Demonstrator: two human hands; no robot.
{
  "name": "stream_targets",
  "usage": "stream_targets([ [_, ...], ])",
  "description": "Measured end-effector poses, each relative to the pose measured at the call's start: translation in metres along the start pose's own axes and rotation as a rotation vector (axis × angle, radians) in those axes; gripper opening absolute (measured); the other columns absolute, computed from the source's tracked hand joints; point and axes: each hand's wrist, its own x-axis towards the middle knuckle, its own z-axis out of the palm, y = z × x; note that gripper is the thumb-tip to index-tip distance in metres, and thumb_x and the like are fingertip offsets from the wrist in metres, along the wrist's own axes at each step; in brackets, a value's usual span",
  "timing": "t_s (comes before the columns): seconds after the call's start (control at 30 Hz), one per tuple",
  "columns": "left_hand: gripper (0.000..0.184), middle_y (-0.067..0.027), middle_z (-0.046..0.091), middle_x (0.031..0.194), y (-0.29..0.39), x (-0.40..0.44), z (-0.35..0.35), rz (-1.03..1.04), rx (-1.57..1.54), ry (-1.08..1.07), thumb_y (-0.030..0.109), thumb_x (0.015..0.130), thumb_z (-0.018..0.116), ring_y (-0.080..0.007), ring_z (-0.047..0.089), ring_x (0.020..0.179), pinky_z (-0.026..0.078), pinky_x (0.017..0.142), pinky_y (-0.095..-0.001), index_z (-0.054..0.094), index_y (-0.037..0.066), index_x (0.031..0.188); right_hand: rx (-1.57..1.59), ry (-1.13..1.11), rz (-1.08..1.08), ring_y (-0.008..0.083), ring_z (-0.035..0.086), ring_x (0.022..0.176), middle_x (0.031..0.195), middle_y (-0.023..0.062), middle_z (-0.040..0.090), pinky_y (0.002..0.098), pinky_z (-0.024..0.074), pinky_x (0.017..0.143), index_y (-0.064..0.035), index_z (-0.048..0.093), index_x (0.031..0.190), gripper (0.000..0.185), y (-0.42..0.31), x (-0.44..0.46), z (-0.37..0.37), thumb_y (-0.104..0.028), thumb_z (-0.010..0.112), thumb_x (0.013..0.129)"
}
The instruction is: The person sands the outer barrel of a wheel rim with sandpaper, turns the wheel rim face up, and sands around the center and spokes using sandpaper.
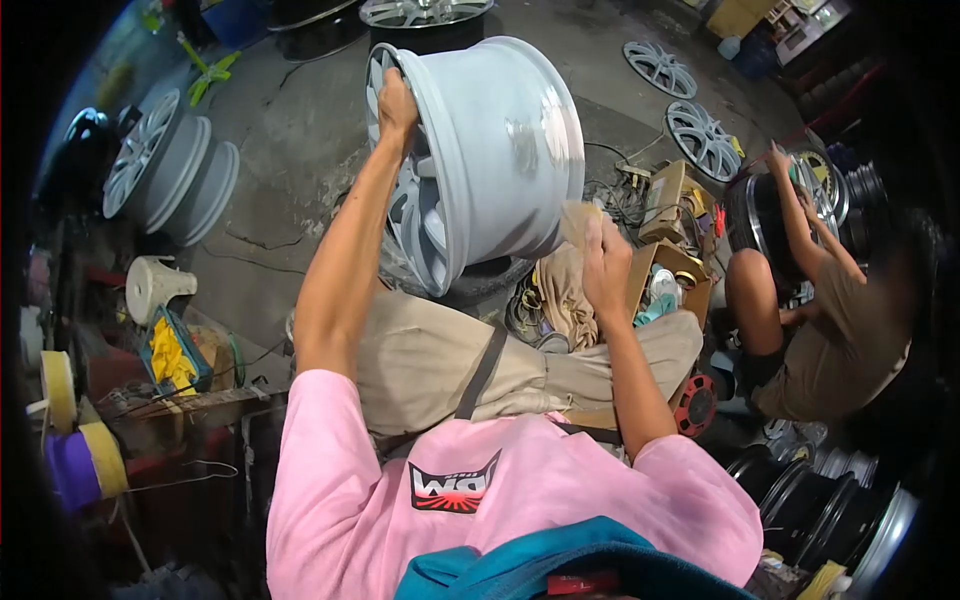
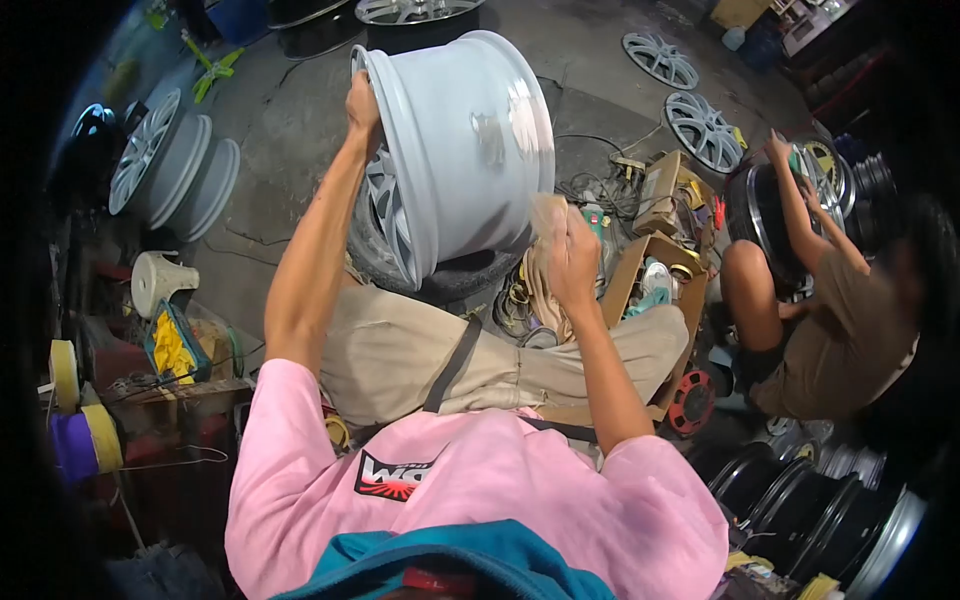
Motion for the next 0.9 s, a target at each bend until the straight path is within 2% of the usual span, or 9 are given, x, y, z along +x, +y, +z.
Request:
stream_targets([
  [0.03, 0.064, -0.0233, 0.076, 0.106, 0.006, -0.010, 0.002, -0.021, -0.013, 0.000, 0.044, 0.107, 0.030, -0.0336, 0.074, 0.096, 0.054, 0.088, -0.0432, 0.070, -0.004, 0.118, 0.004, 0.011, 0.003, 0.0391, 0.068, 0.103, 0.113, 0.0235, 0.072, 0.0417, 0.0522, 0.093, 0.0075, 0.069, 0.122, 0.031, -0.016, 0.003, -0.001, -0.013, 0.050, 0.110],
  [0.1, 0.074, -0.0287, 0.076, 0.104, 0.013, -0.027, 0.008, -0.038, -0.053, 0.020, 0.049, 0.106, 0.026, -0.0418, 0.072, 0.103, 0.050, 0.097, -0.0469, 0.073, -0.008, 0.107, 0.494, 0.079, -0.152, 0.0229, 0.068, 0.090, 0.096, 0.0176, 0.071, 0.0373, 0.0534, 0.086, 0.0066, 0.069, 0.122, 0.036, -0.047, 0.006, 0.012, -0.022, 0.051, 0.112],
  [0.23, 0.086, -0.0402, 0.069, 0.109, 0.026, -0.059, 0.018, -0.048, 0.131, 0.070, 0.053, 0.106, 0.019, -0.0564, 0.061, 0.120, 0.041, 0.109, -0.0538, 0.073, -0.014, 0.103, 0.264, 0.132, -0.374, 0.0281, 0.066, 0.093, 0.098, 0.0181, 0.067, 0.0389, 0.0523, 0.088, 0.0070, 0.068, 0.121, 0.034, -0.083, -0.010, 0.049, -0.024, 0.059, 0.108],
  [0.3, 0.087, -0.0411, 0.068, 0.110, 0.051, -0.092, 0.018, -0.044, 0.152, 0.074, 0.053, 0.108, 0.017, -0.0568, 0.060, 0.121, 0.042, 0.110, -0.0547, 0.074, -0.014, 0.103, 0.042, 0.308, -0.597, 0.0388, 0.062, 0.094, 0.103, 0.0189, 0.064, 0.0469, 0.0509, 0.085, 0.0036, 0.066, 0.123, 0.032, -0.102, -0.027, 0.064, -0.020, 0.068, 0.101],
  [0.4, 0.082, -0.0402, 0.069, 0.107, 0.064, -0.121, 0.018, -0.017, 0.174, 0.107, 0.049, 0.110, 0.021, -0.0574, 0.063, 0.115, 0.044, 0.108, -0.0564, 0.074, -0.013, 0.104, -0.136, 0.387, -0.522, 0.0394, 0.061, 0.100, 0.107, 0.0179, 0.062, 0.0473, 0.0501, 0.086, 0.0015, 0.064, 0.126, 0.040, -0.091, -0.036, 0.064, -0.021, 0.076, 0.095],
  [0.53, 0.072, -0.0363, 0.071, 0.105, 0.077, -0.149, 0.019, 0.040, 0.149, 0.039, 0.043, 0.109, 0.025, -0.0567, 0.065, 0.108, 0.046, 0.103, -0.0581, 0.075, -0.008, 0.099, -0.208, 0.326, -0.385, 0.0371, 0.061, 0.073, 0.086, 0.0146, 0.061, 0.0451, 0.0502, 0.067, -0.0021, 0.063, 0.101, 0.026, -0.046, -0.038, 0.040, -0.025, 0.075, 0.098],
  [0.63, 0.063, -0.0378, 0.069, 0.106, 0.077, -0.156, 0.024, 0.017, 0.119, 0.014, 0.037, 0.105, 0.032, -0.0572, 0.064, 0.107, 0.047, 0.101, -0.0590, 0.073, -0.010, 0.097, -0.155, 0.423, -0.493, 0.0386, 0.060, 0.065, 0.077, 0.0148, 0.060, 0.0451, 0.0483, 0.061, -0.0028, 0.060, 0.094, 0.026, -0.024, -0.017, 0.033, -0.024, 0.073, 0.101],
  [0.87, 0.063, -0.0405, 0.068, 0.103, 0.051, -0.134, -0.011, -0.085, 0.071, 0.129, 0.034, 0.103, 0.032, -0.0569, 0.065, 0.107, 0.047, 0.100, -0.0575, 0.072, -0.014, 0.095, -0.141, 0.305, -0.701, 0.0471, 0.057, 0.067, 0.076, 0.0221, 0.056, 0.0461, 0.0457, 0.058, -0.0023, 0.052, 0.089, 0.025, -0.010, 0.054, 0.051, -0.012, 0.072, 0.099],
  [0.9, 0.061, -0.0403, 0.069, 0.104, 0.049, -0.124, -0.027, -0.095, -0.024, 0.004, 0.032, 0.103, 0.034, -0.0567, 0.064, 0.108, 0.047, 0.100, -0.0568, 0.071, -0.014, 0.092, -0.133, 0.287, -0.734, 0.0479, 0.054, 0.066, 0.075, 0.0236, 0.054, 0.0459, 0.0455, 0.058, -0.0023, 0.052, 0.089, 0.024, -0.020, 0.058, 0.053, -0.012, 0.072, 0.099],
])
